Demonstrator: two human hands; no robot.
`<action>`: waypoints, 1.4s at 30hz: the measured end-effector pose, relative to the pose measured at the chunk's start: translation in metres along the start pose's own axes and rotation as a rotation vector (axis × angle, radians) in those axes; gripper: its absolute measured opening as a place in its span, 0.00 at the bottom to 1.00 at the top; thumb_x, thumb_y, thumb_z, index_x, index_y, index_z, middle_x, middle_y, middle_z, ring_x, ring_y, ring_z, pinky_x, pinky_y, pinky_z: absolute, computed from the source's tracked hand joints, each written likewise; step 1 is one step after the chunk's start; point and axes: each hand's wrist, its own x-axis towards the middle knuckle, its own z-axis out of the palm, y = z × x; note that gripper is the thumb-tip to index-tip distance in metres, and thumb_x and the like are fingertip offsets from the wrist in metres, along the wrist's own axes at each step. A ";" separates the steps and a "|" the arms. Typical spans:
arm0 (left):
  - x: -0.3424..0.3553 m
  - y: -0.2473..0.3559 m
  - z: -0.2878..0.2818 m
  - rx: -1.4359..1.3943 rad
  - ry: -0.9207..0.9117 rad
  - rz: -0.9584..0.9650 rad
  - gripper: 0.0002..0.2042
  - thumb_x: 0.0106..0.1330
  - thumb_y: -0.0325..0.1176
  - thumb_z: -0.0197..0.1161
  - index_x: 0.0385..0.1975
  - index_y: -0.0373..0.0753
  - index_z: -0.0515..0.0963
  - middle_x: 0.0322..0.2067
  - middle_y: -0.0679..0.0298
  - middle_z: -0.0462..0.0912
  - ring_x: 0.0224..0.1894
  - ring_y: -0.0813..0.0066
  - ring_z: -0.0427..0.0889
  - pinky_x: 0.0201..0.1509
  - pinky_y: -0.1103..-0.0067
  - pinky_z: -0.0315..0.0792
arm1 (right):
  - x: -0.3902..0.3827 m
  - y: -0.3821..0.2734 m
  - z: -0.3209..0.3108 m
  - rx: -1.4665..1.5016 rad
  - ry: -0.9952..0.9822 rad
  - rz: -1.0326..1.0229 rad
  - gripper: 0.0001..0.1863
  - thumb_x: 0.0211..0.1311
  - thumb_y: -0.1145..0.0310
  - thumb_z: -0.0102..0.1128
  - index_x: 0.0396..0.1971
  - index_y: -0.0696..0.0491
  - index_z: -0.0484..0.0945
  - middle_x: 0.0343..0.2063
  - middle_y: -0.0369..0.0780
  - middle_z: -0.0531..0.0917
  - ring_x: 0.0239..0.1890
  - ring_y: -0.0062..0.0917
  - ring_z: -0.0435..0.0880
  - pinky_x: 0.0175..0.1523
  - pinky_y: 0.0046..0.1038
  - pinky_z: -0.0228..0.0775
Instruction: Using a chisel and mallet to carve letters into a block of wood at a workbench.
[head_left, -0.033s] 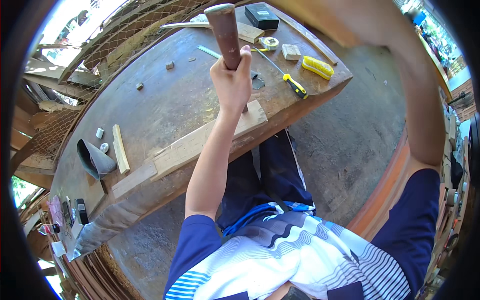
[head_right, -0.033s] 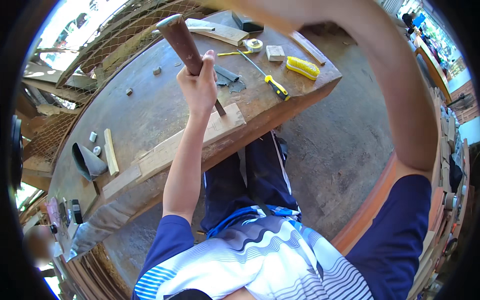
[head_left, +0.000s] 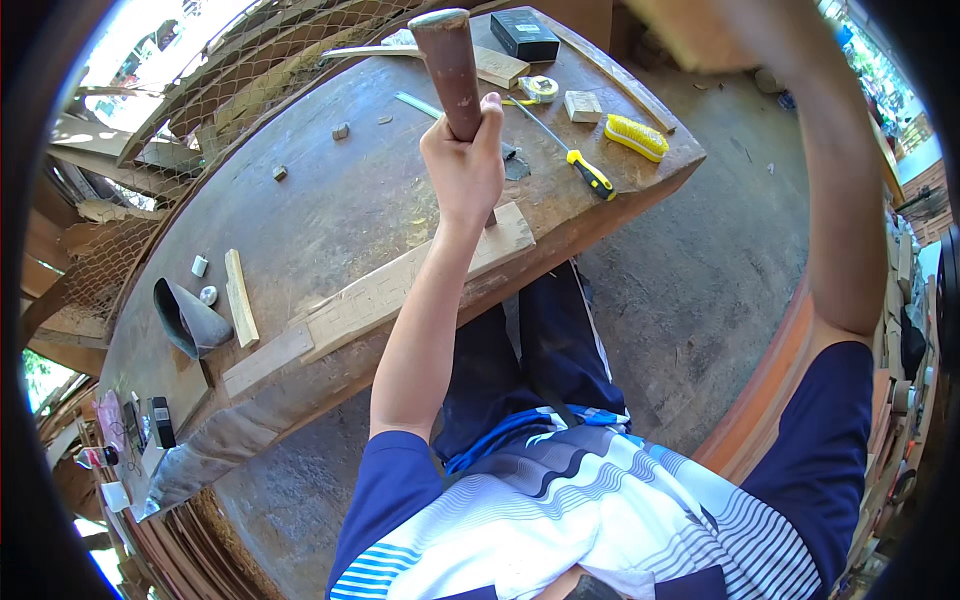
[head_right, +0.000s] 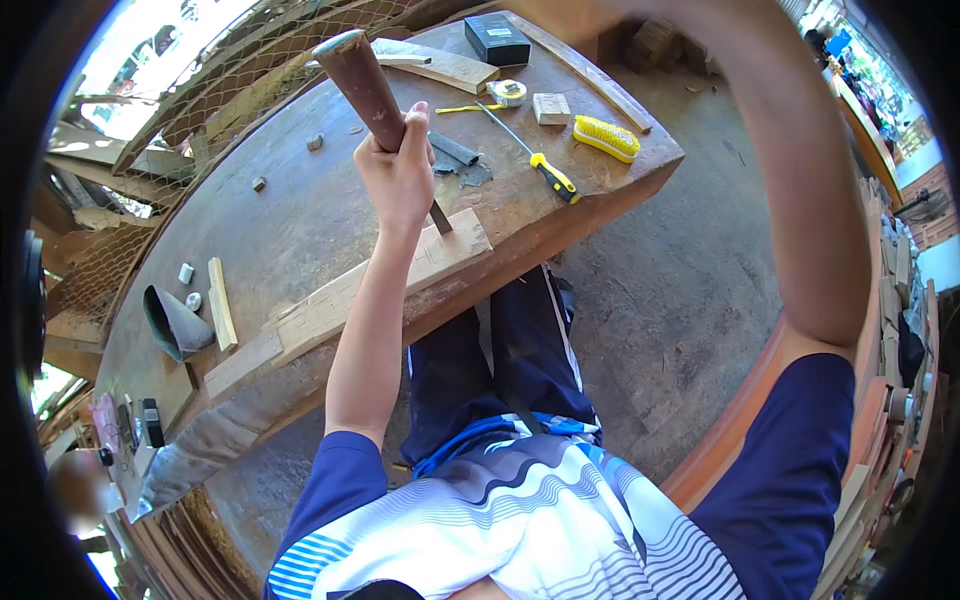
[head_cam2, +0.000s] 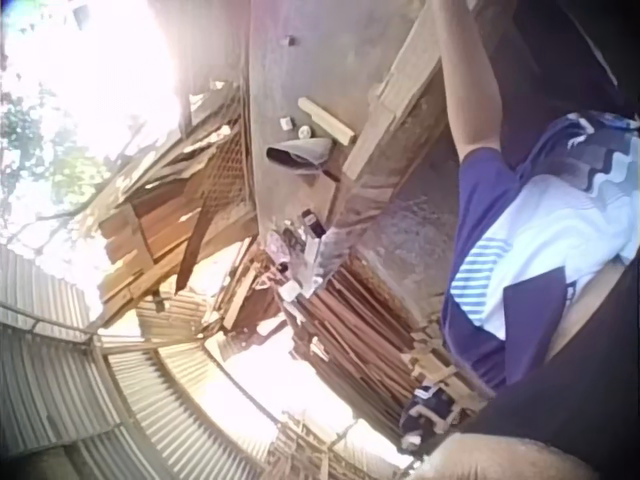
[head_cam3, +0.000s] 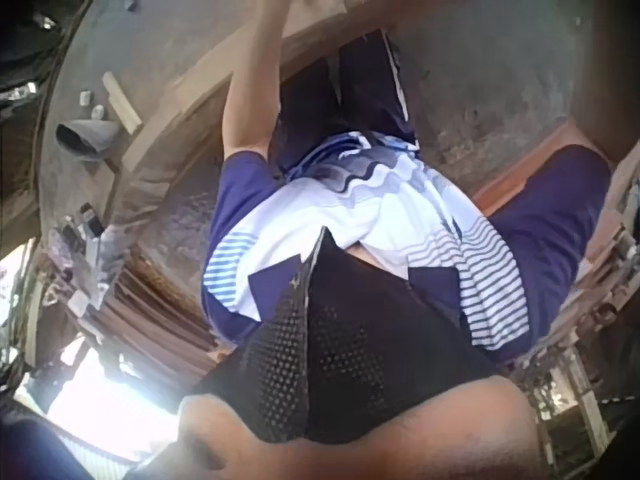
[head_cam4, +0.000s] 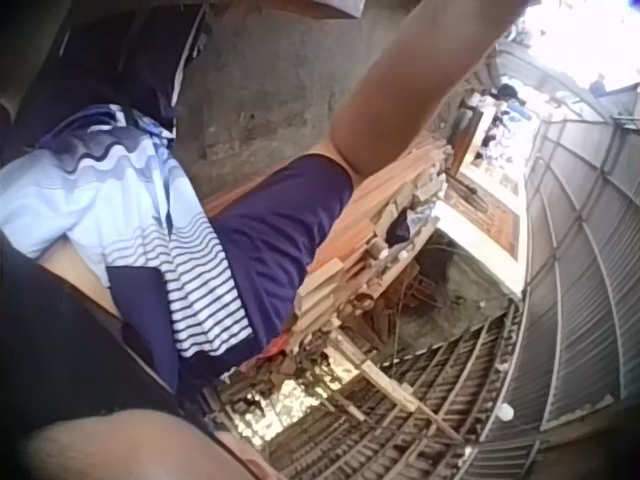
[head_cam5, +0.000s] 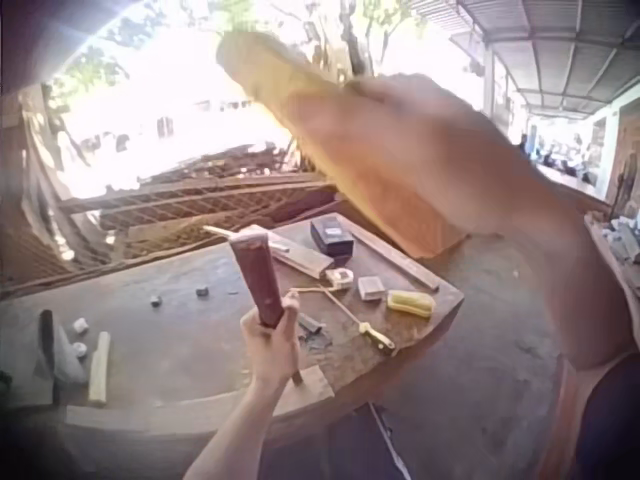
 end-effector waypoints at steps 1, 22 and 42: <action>-0.002 0.003 0.006 -0.024 -0.011 -0.015 0.20 0.70 0.35 0.65 0.16 0.33 0.70 0.14 0.74 0.67 0.22 0.89 0.61 0.23 0.79 0.56 | -0.002 -0.033 -0.006 0.153 0.130 0.219 0.32 0.73 0.44 0.55 0.51 0.63 0.78 0.30 0.42 0.86 0.25 0.25 0.85 0.34 0.26 0.78; -0.013 0.024 -0.101 0.161 -0.224 0.396 0.10 0.71 0.30 0.62 0.27 0.34 0.76 0.47 0.55 0.79 0.42 0.70 0.80 0.50 0.71 0.76 | -0.258 0.050 0.211 1.048 0.233 0.950 0.25 0.71 0.53 0.62 0.51 0.62 0.79 0.36 0.35 0.82 0.40 0.15 0.77 0.46 0.20 0.69; 0.011 0.010 -0.076 -0.213 -0.287 0.153 0.07 0.74 0.32 0.63 0.36 0.36 0.76 0.36 0.62 0.76 0.39 0.74 0.77 0.48 0.66 0.78 | -0.350 0.062 0.217 1.001 0.308 1.186 0.23 0.74 0.50 0.57 0.50 0.56 0.74 0.26 0.36 0.80 0.20 0.18 0.80 0.24 0.21 0.74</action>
